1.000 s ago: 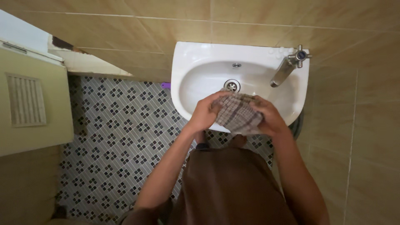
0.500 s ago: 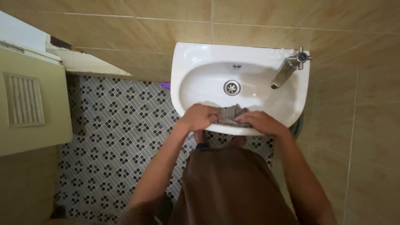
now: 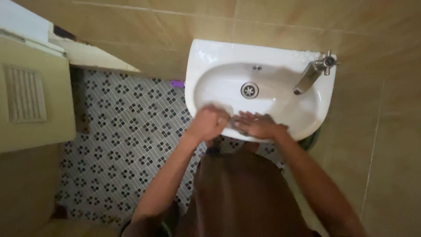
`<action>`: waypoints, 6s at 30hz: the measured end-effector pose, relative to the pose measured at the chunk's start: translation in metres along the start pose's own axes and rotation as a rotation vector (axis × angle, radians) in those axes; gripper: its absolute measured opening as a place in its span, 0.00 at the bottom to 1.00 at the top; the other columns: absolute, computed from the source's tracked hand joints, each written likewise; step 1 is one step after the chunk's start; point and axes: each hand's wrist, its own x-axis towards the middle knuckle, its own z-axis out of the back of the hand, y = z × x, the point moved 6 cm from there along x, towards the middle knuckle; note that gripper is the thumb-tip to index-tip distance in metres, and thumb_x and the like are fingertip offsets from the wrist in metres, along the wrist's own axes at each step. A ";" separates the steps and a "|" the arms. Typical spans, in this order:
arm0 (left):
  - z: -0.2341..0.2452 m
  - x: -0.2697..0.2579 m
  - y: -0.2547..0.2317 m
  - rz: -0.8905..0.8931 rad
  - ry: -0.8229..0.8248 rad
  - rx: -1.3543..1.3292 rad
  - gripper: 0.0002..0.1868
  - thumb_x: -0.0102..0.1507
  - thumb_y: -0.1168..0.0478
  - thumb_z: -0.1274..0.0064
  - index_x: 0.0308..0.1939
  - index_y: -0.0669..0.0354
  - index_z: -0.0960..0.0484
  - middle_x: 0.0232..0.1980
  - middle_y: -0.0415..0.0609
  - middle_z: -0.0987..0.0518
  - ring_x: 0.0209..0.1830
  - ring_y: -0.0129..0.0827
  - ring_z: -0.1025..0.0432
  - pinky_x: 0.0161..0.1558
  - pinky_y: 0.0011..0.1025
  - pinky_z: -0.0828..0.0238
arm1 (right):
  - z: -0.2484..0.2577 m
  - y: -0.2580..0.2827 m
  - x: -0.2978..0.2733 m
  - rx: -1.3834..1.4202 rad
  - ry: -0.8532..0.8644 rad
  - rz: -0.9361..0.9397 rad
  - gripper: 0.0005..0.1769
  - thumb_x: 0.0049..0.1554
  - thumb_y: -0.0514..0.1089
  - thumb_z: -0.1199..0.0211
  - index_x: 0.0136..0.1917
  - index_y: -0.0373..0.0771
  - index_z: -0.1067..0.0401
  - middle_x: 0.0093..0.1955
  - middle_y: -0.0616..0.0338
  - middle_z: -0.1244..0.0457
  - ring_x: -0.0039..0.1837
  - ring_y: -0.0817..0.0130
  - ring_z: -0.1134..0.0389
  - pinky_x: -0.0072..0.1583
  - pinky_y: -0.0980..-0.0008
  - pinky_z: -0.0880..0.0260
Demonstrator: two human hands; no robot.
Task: The person cleans a white bathroom sink and the surrounding wall tiles using a cloth.
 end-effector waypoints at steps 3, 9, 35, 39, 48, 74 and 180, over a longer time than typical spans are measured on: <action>0.052 -0.003 0.001 -0.123 -0.695 0.250 0.22 0.61 0.61 0.49 0.60 0.54 0.18 0.69 0.53 0.26 0.76 0.51 0.39 0.77 0.57 0.52 | -0.001 -0.050 -0.031 -0.157 0.018 -0.031 0.44 0.59 0.76 0.77 0.84 0.63 0.65 0.88 0.72 0.70 0.87 0.67 0.71 0.82 0.51 0.78; 0.074 0.016 0.032 0.024 -0.757 0.292 0.35 0.62 0.57 0.47 0.74 0.58 0.32 0.81 0.62 0.43 0.83 0.57 0.52 0.80 0.56 0.60 | 0.008 -0.072 -0.042 -0.212 -0.071 -0.305 0.41 0.64 0.71 0.68 0.85 0.58 0.63 0.88 0.61 0.72 0.86 0.55 0.74 0.81 0.48 0.77; 0.070 0.027 0.045 0.098 -0.719 0.325 0.38 0.63 0.54 0.50 0.78 0.54 0.36 0.83 0.59 0.45 0.84 0.51 0.53 0.77 0.56 0.54 | 0.055 -0.046 -0.008 -0.073 -0.534 -0.252 0.46 0.61 0.69 0.62 0.84 0.51 0.67 0.87 0.55 0.75 0.84 0.51 0.80 0.76 0.48 0.89; 0.071 0.024 0.044 0.090 -0.710 0.316 0.37 0.63 0.55 0.50 0.78 0.55 0.37 0.83 0.60 0.45 0.84 0.52 0.53 0.76 0.58 0.52 | 0.013 0.000 -0.003 0.347 -0.070 -0.072 0.38 0.64 0.68 0.65 0.82 0.56 0.59 0.88 0.64 0.68 0.88 0.57 0.77 0.79 0.41 0.89; 0.074 0.031 0.046 0.113 -0.694 0.286 0.36 0.63 0.56 0.50 0.76 0.55 0.36 0.82 0.59 0.44 0.83 0.53 0.52 0.73 0.58 0.49 | 0.021 -0.101 -0.080 -0.363 -0.177 -0.116 0.40 0.62 0.72 0.67 0.82 0.59 0.53 0.88 0.68 0.62 0.87 0.65 0.67 0.82 0.50 0.67; 0.074 0.033 0.045 0.150 -0.640 0.359 0.40 0.58 0.59 0.47 0.76 0.54 0.36 0.81 0.58 0.45 0.82 0.51 0.55 0.66 0.61 0.41 | 0.020 -0.021 -0.077 0.220 0.038 -0.046 0.50 0.54 0.78 0.55 0.84 0.64 0.60 0.88 0.65 0.68 0.86 0.51 0.73 0.80 0.37 0.72; 0.075 0.024 0.055 0.062 -0.739 0.235 0.36 0.59 0.60 0.48 0.74 0.57 0.31 0.81 0.57 0.41 0.81 0.57 0.48 0.65 0.59 0.40 | 0.019 0.046 -0.100 -0.120 -0.493 -0.184 0.39 0.48 0.48 0.27 0.73 0.59 0.32 0.69 0.62 0.36 0.73 0.60 0.40 0.74 0.51 0.41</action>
